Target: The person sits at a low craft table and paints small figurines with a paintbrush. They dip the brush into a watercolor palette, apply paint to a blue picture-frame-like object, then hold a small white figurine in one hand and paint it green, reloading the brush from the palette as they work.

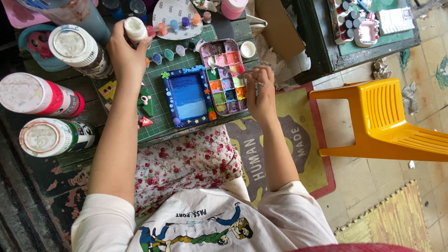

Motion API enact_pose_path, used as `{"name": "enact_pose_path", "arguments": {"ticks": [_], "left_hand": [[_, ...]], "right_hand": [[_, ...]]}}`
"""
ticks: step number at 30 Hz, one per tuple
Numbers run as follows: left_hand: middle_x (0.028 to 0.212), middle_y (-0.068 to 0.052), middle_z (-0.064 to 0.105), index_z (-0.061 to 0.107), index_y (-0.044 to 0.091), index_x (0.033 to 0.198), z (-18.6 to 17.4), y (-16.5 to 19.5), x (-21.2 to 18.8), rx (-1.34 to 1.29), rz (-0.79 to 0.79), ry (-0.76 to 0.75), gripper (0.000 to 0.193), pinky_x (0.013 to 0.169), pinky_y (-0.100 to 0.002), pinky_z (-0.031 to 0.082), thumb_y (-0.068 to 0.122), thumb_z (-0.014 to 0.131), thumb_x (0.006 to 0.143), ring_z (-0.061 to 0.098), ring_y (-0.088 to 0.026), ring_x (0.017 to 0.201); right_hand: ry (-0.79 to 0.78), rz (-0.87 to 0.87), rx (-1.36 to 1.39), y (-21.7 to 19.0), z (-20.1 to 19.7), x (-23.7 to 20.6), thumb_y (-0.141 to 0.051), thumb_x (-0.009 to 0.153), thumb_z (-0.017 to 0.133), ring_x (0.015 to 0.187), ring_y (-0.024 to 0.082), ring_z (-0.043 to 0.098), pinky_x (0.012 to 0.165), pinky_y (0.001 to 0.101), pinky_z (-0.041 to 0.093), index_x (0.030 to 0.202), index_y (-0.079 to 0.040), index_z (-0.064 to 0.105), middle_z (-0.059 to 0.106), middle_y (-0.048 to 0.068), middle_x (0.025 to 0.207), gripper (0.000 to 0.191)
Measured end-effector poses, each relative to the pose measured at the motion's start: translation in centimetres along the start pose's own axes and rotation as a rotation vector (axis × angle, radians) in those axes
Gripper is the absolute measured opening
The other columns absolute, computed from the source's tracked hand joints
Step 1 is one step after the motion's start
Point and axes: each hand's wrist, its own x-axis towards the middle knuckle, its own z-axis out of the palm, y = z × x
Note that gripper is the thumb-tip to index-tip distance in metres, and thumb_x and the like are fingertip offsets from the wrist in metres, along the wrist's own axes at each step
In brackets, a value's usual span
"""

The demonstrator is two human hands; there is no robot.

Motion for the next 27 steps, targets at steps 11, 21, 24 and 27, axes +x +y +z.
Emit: {"name": "enact_pose_path", "arguments": {"ticks": [11,21,24,27], "left_hand": [[0.133,-0.019,0.065,0.047,0.003,0.139,-1.8,-2.4,-0.7,0.076,-0.076,-0.066,0.064,0.102,-0.046,0.050,0.012,0.090,0.092,0.064,-0.036,0.123],[0.141,-0.020,0.059,0.040,0.002,0.147,-3.4,-1.0,-2.4,0.120,-0.134,-0.141,0.069,0.109,-0.045,0.048,0.009,0.084,0.094,0.059,-0.036,0.131],[0.144,-0.023,0.056,0.036,-0.001,0.151,-3.7,0.0,-3.2,0.129,-0.106,-0.154,0.072,0.112,-0.046,0.046,0.009,0.083,0.096,0.056,-0.038,0.135],[0.150,-0.030,0.048,0.027,-0.006,0.155,-4.4,0.9,-4.1,0.192,-0.042,-0.165,0.081,0.114,-0.047,0.042,0.011,0.083,0.099,0.050,-0.043,0.139]], "right_hand": [[-0.060,0.003,-0.018,-2.0,1.9,0.5,-0.001,0.107,0.053,0.114,0.032,0.056,0.104,0.0436,0.043,0.106,-0.002,0.065,0.067,0.013,0.109,0.012],[-0.067,-0.009,-0.068,-2.9,1.1,-0.1,-0.003,0.106,0.053,0.113,0.030,0.057,0.101,0.0430,0.042,0.103,-0.004,0.064,0.066,0.012,0.108,0.012],[-0.011,0.037,-0.010,-3.3,-0.5,-0.5,-0.001,0.109,0.050,0.113,0.029,0.058,0.103,0.0411,0.044,0.104,-0.004,0.062,0.067,0.011,0.109,0.013],[0.030,0.050,0.033,-3.7,-1.4,-1.0,0.000,0.111,0.047,0.111,0.027,0.057,0.103,0.0395,0.044,0.103,-0.003,0.058,0.069,0.008,0.107,0.014]]}}
